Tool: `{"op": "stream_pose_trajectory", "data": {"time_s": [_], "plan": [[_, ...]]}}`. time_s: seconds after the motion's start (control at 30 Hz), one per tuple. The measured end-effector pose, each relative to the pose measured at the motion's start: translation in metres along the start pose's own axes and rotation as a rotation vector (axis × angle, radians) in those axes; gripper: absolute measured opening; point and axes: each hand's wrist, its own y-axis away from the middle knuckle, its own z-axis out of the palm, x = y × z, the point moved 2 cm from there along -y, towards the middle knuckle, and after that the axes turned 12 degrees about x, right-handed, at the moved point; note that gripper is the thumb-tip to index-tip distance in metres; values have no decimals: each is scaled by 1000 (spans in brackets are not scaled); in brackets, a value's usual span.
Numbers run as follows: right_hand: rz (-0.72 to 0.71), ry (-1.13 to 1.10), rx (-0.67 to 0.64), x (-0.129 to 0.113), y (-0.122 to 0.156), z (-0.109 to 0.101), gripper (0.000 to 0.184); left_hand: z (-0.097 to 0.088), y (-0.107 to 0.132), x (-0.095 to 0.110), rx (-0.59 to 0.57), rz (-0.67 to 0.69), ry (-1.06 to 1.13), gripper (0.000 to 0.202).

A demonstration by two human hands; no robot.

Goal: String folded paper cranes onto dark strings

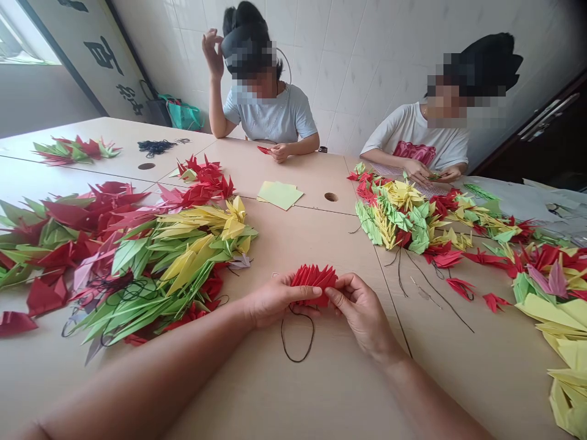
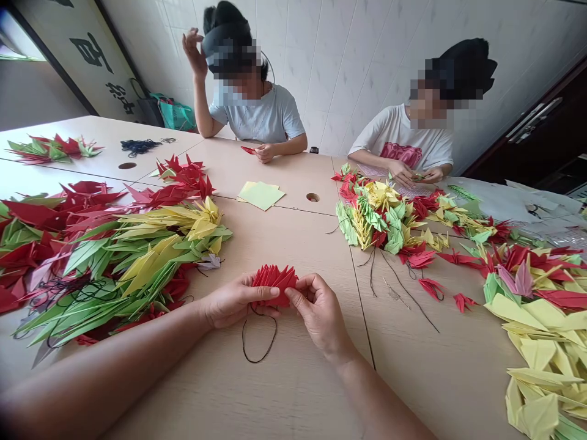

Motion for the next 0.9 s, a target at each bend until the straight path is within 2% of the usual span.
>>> {"op": "stream_pose_trajectory", "data": {"time_s": [0.3,0.67,0.9], "plan": [[-6,-63,-5,4,-1,-2,31,-1,-3,-1,37,-37,33,35],[-19,-103,13,3,0,-2,27,-1,-4,3,76,-29,102,26],[17,-119,13,4,-1,0,25,-1,-2,3,54,-24,98,31]]}}
